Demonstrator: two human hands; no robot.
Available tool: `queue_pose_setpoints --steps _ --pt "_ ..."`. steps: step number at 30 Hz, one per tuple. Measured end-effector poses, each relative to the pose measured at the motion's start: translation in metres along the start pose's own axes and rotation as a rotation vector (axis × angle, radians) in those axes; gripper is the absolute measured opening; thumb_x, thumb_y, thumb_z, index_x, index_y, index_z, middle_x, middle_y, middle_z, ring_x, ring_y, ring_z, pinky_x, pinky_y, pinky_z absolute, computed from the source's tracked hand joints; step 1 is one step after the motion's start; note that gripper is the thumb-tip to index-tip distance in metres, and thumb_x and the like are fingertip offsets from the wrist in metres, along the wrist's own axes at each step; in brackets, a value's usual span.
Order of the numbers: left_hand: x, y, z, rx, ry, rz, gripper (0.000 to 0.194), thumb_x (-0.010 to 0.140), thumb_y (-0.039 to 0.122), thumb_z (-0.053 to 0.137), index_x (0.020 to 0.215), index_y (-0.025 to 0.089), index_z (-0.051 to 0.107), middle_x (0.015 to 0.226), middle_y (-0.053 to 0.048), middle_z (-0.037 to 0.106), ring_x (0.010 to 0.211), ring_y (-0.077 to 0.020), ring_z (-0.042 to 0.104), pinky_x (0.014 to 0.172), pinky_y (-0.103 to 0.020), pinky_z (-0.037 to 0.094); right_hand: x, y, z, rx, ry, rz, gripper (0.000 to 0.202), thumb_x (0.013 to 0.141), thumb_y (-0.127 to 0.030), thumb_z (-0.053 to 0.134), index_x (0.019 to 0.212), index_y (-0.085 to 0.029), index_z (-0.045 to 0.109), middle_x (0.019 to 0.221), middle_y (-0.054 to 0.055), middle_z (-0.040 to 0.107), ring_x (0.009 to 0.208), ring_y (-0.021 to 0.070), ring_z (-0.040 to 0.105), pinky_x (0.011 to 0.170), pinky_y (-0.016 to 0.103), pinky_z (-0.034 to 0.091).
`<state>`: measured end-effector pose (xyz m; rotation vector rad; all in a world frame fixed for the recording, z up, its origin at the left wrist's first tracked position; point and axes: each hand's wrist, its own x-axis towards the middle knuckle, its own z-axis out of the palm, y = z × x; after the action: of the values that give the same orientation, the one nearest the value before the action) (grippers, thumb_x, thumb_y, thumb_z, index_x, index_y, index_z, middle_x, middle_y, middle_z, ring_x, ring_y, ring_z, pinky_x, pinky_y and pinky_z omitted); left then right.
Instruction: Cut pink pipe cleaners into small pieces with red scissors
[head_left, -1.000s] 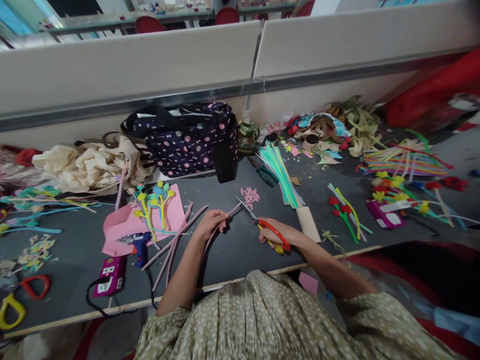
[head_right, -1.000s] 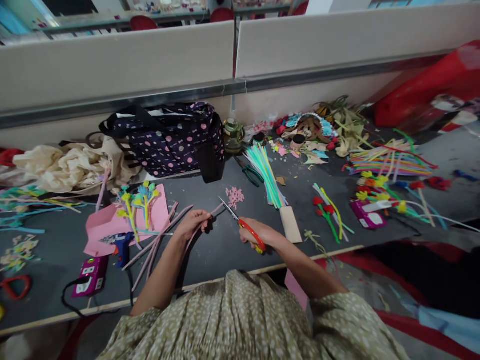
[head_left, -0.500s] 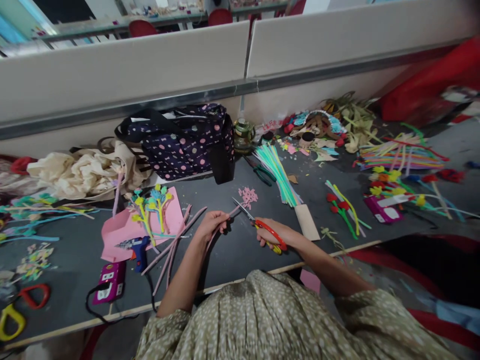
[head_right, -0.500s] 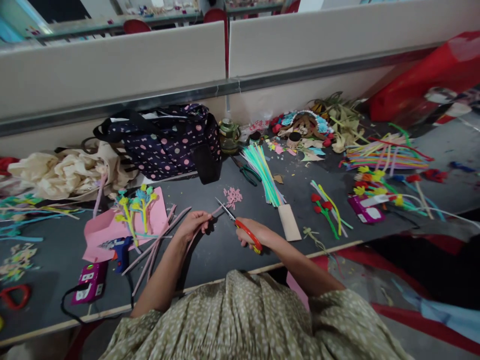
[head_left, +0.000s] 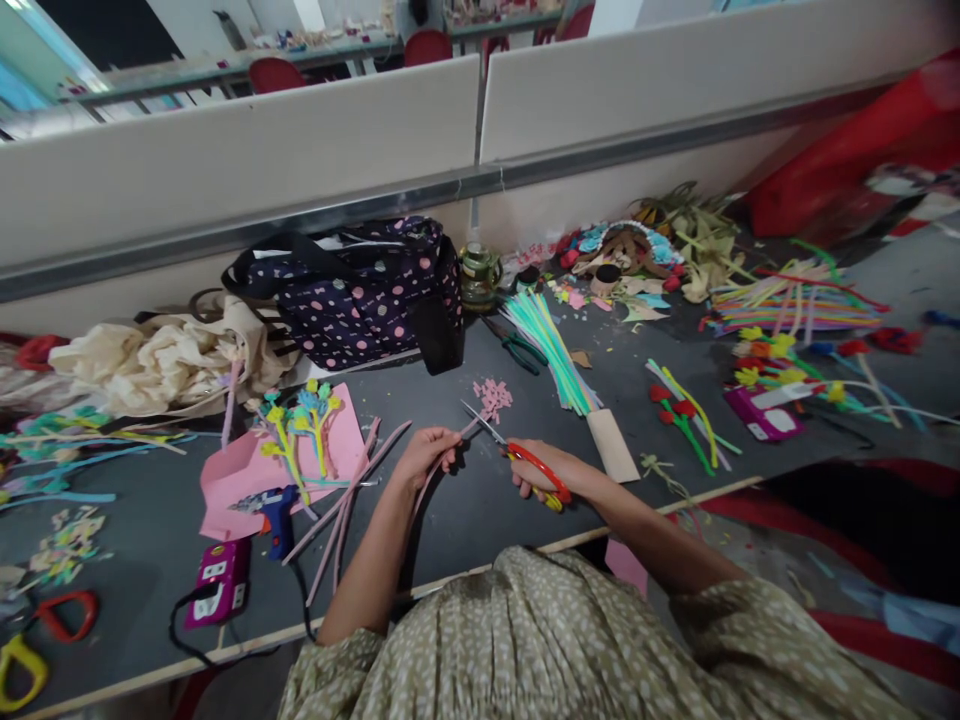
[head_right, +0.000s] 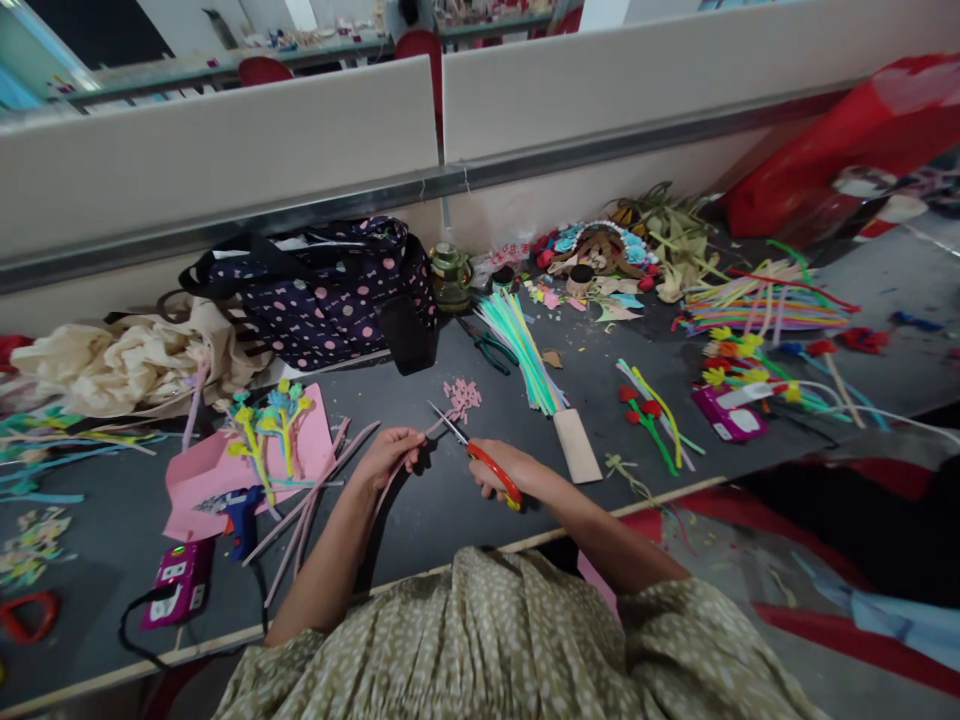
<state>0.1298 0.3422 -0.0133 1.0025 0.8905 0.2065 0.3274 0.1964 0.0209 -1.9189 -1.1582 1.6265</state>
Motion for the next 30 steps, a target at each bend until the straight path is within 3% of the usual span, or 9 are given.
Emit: queue_pose_setpoints --steps 14,25,30 --pt "0.004 0.001 0.000 0.044 0.001 0.002 0.041 0.064 0.046 0.078 0.074 0.010 0.064 0.045 0.003 0.056 0.033 -0.0042 0.043 0.037 -0.016 0.033 -0.010 -0.022 -0.002 -0.030 0.014 0.020 0.012 0.088 -0.029 0.048 0.087 -0.017 0.050 0.071 0.002 0.064 0.040 0.0070 0.056 0.035 0.014 0.039" --pt "0.004 0.003 0.000 0.042 -0.001 -0.013 0.040 0.065 0.046 0.078 0.074 0.010 0.064 0.044 0.003 0.053 0.032 -0.0037 0.041 0.036 -0.015 0.031 -0.004 -0.015 0.000 -0.039 0.021 -0.004 0.016 0.089 -0.034 0.046 0.088 -0.019 0.050 0.064 -0.001 0.062 0.037 0.0066 0.054 0.035 0.014 0.038" --pt "0.006 0.003 0.000 0.051 0.003 -0.028 0.039 0.066 0.045 0.077 0.075 0.010 0.064 0.044 0.004 0.052 0.032 -0.0034 0.041 0.036 -0.015 0.032 -0.007 -0.025 -0.002 -0.074 0.013 0.022 0.016 0.089 -0.033 0.045 0.086 -0.018 0.051 0.056 -0.001 0.060 0.038 0.0083 0.054 0.037 0.015 0.040"
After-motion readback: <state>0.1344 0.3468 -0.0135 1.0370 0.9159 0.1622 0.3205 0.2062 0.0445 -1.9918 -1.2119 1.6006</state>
